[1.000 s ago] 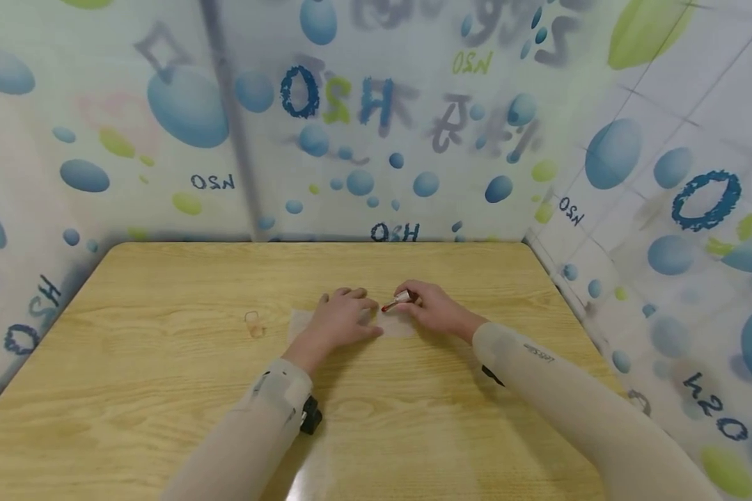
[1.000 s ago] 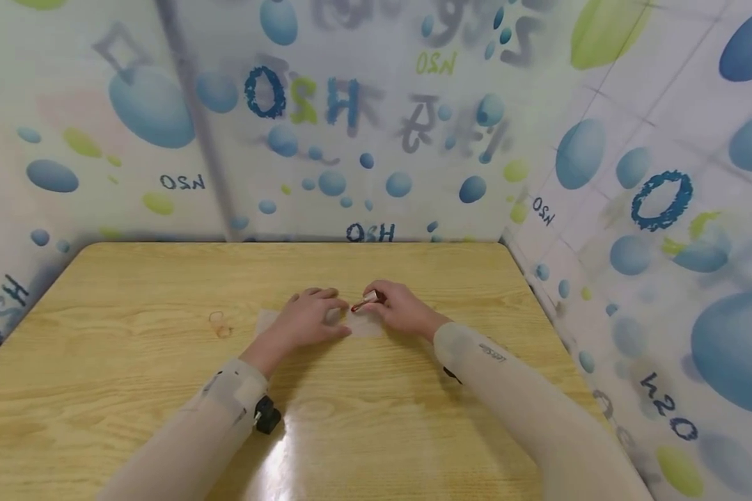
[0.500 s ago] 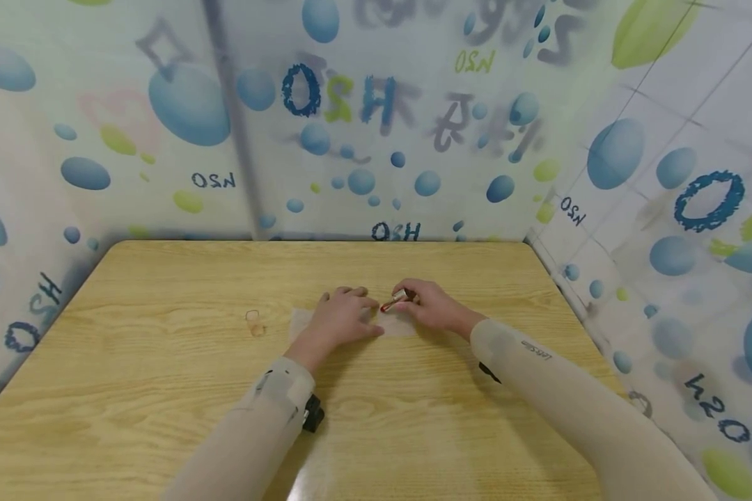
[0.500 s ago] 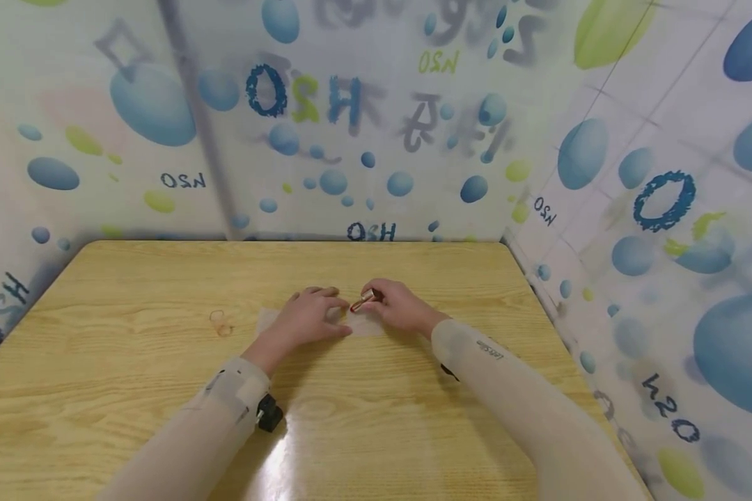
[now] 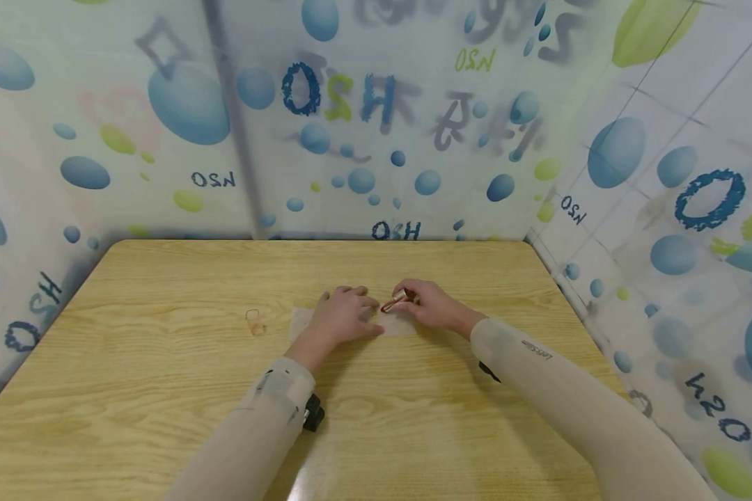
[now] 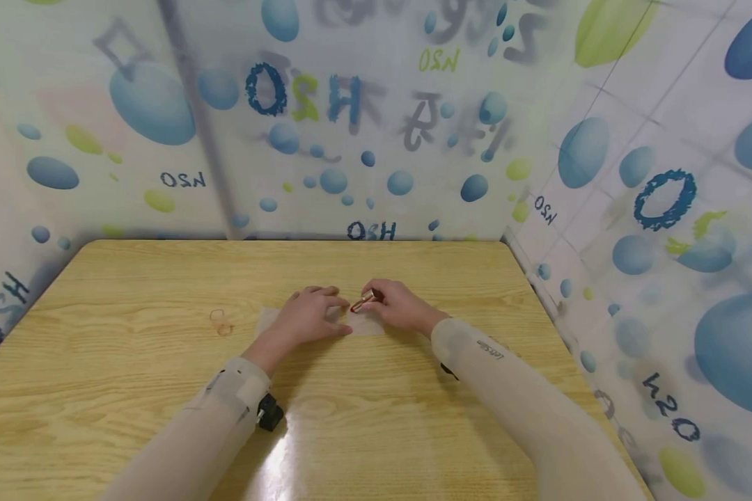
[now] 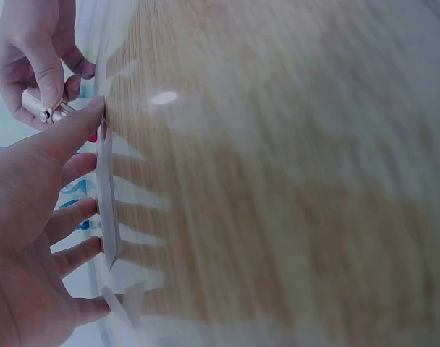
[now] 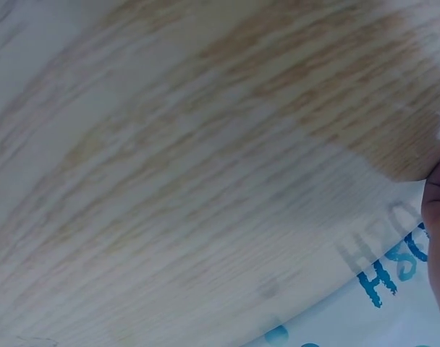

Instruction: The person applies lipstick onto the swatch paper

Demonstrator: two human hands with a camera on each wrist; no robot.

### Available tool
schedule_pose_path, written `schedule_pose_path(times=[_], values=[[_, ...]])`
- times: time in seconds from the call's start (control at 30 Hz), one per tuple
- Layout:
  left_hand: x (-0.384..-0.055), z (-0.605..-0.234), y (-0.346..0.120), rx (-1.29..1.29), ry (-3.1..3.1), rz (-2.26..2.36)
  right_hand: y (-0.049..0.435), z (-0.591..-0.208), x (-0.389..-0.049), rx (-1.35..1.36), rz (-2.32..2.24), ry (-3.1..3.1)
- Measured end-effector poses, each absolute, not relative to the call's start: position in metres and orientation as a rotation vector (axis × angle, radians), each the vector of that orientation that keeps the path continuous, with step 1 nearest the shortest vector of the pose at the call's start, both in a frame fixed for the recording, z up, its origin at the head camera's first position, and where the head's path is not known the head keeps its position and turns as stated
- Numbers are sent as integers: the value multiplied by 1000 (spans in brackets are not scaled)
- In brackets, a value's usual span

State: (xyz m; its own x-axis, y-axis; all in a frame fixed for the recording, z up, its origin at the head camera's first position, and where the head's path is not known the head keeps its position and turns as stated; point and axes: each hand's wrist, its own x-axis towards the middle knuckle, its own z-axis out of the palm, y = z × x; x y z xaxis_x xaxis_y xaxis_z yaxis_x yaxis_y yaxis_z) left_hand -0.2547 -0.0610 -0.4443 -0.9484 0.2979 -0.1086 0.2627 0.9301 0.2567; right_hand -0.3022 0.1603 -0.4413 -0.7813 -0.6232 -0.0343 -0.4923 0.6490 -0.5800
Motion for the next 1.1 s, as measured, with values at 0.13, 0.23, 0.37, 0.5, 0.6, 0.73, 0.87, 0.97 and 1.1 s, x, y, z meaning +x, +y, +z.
schedule_pose_path(times=[0.13, 0.23, 0.37, 0.5, 0.6, 0.73, 0.87, 0.97, 1.1], values=[[-255, -445, -62, 434, 2948, 374, 160, -440, -302, -899, -818, 2639], [-256, -444, -62, 436, 2951, 376, 161, -440, -302, -900, -810, 2644], [-256, -444, -63, 433, 2948, 372, 162, -441, -303, -914, -817, 2633], [-256, -444, -63, 424, 2942, 372, 162, -441, -302, -929, -823, 2632], [-255, -443, -63, 417, 2940, 376, 162, -442, -302, -940, -818, 2645], [-254, -443, -64, 420, 2944, 377, 163, -442, -300, -940, -809, 2658], [-253, -442, -64, 430, 2942, 391, 165, -441, -298, -920, -802, 2660], [-253, -442, -63, 436, 2940, 399, 164, -442, -297, -909, -801, 2660], [-252, -443, -62, 437, 2944, 381, 162, -441, -297, -886, -806, 2661]])
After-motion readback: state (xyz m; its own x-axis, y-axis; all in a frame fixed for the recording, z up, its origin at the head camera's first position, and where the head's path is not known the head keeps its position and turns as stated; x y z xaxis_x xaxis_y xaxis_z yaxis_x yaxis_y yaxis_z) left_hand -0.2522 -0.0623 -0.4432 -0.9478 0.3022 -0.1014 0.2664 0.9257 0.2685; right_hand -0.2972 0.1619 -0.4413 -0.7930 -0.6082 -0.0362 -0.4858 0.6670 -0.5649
